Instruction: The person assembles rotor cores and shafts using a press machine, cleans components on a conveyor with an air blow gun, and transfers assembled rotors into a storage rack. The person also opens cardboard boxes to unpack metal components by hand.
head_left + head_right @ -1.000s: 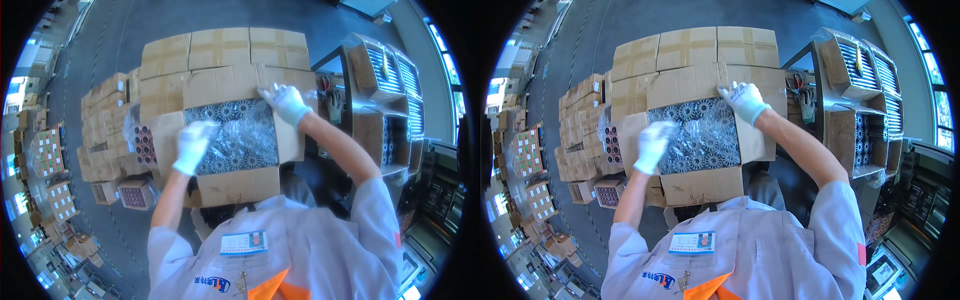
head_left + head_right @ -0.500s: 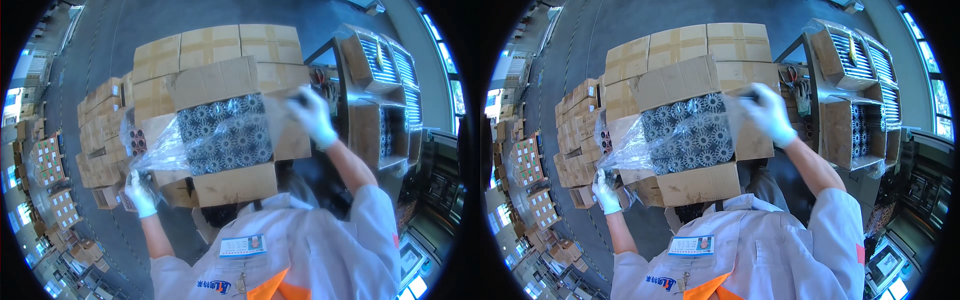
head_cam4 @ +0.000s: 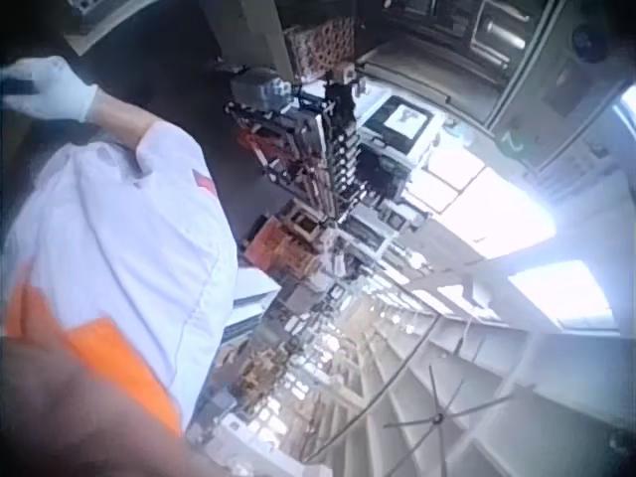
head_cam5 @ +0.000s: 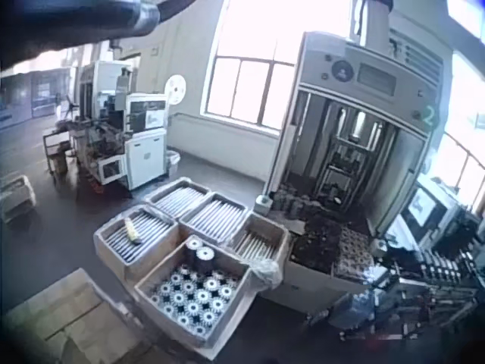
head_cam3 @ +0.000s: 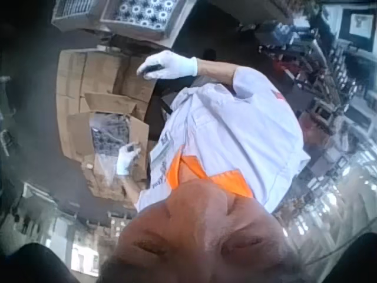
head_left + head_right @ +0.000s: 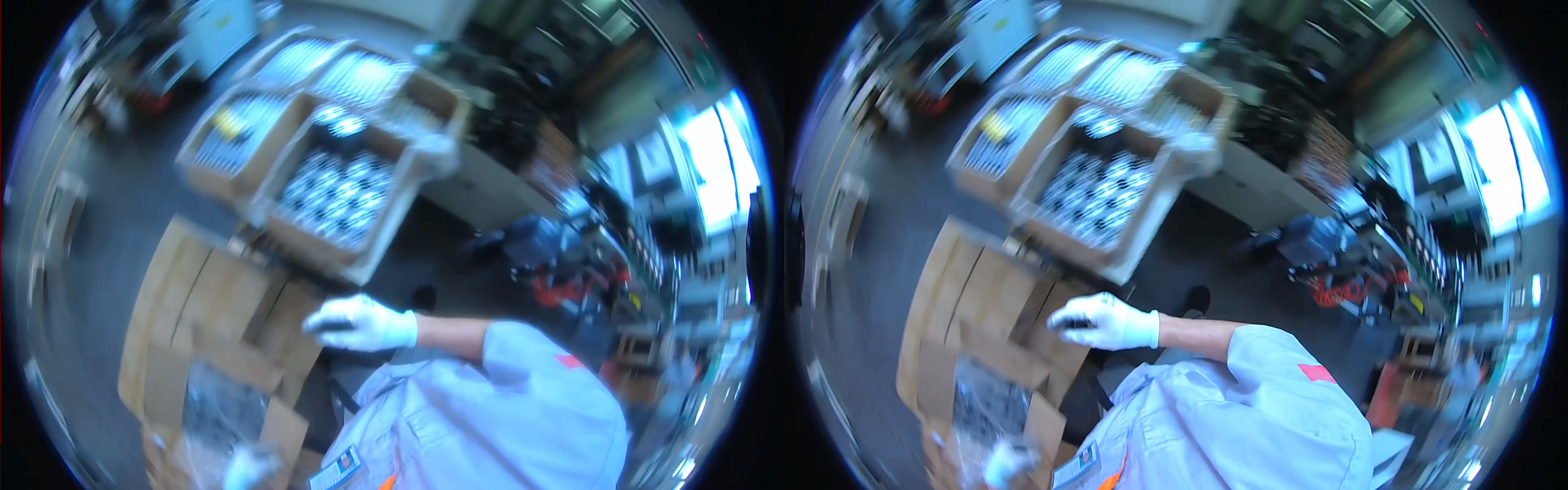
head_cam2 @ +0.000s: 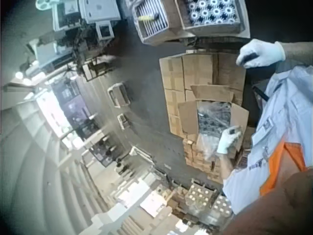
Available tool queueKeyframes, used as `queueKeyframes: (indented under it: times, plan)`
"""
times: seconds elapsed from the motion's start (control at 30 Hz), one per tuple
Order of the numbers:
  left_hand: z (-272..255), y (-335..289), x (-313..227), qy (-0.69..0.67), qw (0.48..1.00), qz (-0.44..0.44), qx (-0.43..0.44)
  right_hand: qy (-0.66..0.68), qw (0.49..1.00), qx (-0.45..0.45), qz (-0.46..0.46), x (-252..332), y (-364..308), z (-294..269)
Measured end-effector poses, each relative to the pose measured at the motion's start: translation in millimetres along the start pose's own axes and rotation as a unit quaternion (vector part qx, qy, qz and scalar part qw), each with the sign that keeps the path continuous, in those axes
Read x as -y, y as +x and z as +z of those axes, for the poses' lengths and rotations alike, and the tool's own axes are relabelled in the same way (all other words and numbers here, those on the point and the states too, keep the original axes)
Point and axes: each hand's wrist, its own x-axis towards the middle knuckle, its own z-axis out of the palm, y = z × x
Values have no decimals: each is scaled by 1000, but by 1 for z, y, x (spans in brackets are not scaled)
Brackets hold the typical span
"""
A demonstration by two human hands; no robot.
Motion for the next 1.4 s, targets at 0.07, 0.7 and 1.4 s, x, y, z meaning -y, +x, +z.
queueKeyframes:
  times: [0.07,0.7,1.4]
  plan:
    - [9,-13,-171,-101,985,-141,2,21,996,-81,39,-14,-61,-59]
    - [361,581,-759,460,620,616,-154,147,673,-680,251,-26,-455,-288]
    - [117,632,-829,-193,941,256,111,-203,728,-623,203,-165,-170,-779]
